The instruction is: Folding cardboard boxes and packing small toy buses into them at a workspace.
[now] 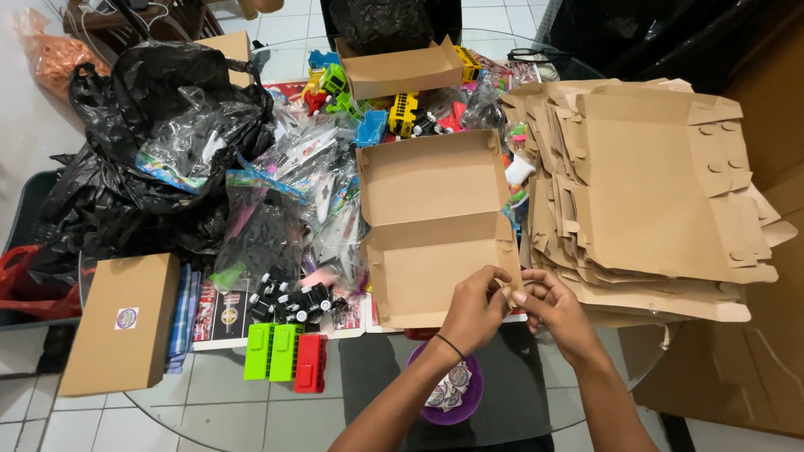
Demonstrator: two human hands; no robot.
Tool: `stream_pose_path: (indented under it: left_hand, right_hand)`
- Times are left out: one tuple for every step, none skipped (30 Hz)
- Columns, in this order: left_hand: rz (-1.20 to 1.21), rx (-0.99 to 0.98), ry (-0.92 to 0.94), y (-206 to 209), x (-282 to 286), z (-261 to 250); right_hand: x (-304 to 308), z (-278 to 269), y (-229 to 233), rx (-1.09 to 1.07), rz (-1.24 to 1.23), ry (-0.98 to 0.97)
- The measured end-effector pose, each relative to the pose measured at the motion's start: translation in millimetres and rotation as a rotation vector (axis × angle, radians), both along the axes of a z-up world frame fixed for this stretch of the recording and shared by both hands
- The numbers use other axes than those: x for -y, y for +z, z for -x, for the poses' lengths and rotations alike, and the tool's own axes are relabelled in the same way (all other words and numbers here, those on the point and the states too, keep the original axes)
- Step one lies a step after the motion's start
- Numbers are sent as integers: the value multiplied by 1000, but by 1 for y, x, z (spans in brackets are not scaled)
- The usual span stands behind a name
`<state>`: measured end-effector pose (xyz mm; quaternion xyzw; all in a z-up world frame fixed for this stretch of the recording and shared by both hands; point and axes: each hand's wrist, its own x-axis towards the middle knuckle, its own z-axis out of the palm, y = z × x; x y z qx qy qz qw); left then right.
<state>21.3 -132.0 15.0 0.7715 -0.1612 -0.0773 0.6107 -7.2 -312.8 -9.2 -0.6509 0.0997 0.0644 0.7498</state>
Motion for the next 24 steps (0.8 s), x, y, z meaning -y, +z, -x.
stream_pose_path:
  left_hand:
    - [0,1,-1,1,0,0]
    - [-6,13,-6,3,-1,0]
    - [-12,26,-10,4,-1,0]
    - [-12,26,-11,3,-1,1]
    - [-10,22,-12,3,-1,3]
    - [-7,19,-10,3,-1,4]
    - [-6,19,-7,4,-1,4]
    - [-7,18,-6,4,-1,4]
    - [-8,17,-4,5,-1,5]
    - [-7,19,-4,4,-2,4]
    - [-8,22,4,4,-2,4]
    - [-10,23,10,4,-2,5]
    - [-10,23,9,3,-1,5]
    - [-15,27,11,2,-1,5]
    - [-20,31,14,2,0,4]
    - [-20,32,13,4,0,4]
    - [-20,33,12,7,-1,4]
    - [-19,35,10,9,-1,4]
    - [-19,36,9,10,-1,4]
    - [-11,29,4,11,-3,4]
    - [-3,22,-1,11,-4,4]
    - [-3,20,-2,11,-4,4]
    - [5,16,-11,11,-5,5]
    - [14,16,-18,12,-5,4]
  right_hand:
    - [-1,0,3,1,0,-1]
    - [-3,1,5,5,23,-11]
    - [-4,1,8,9,45,-20]
    - [-5,1,9,9,45,-21]
    - [-7,1,10,13,58,-28]
    - [-8,1,12,19,73,-31]
    - [-7,0,9,19,74,-29]
    - [-7,0,7,24,79,-36]
    - [-6,0,4,30,85,-44]
    - [-5,-1,2,31,86,-45]
    - [-5,-2,-1,35,86,-48]
    - [-4,-2,-4,37,85,-53]
    - [-4,-1,-6,36,85,-55]
    - [-3,-2,-8,30,87,-54]
    - [-3,-3,-9,24,90,-54]
    - [-5,-2,-7,25,90,-54]
    - [-6,-2,-4,21,87,-55]
    - [-7,-2,-1,17,84,-56]
    - [-7,-1,-1,18,84,-57]
    - [-7,-1,-2,32,97,-66]
    - [-7,-1,-2,47,110,-76]
    - [-8,0,-1,46,110,-77]
    - [-8,1,0,41,99,-85]
    - [-9,0,1,39,88,-92]
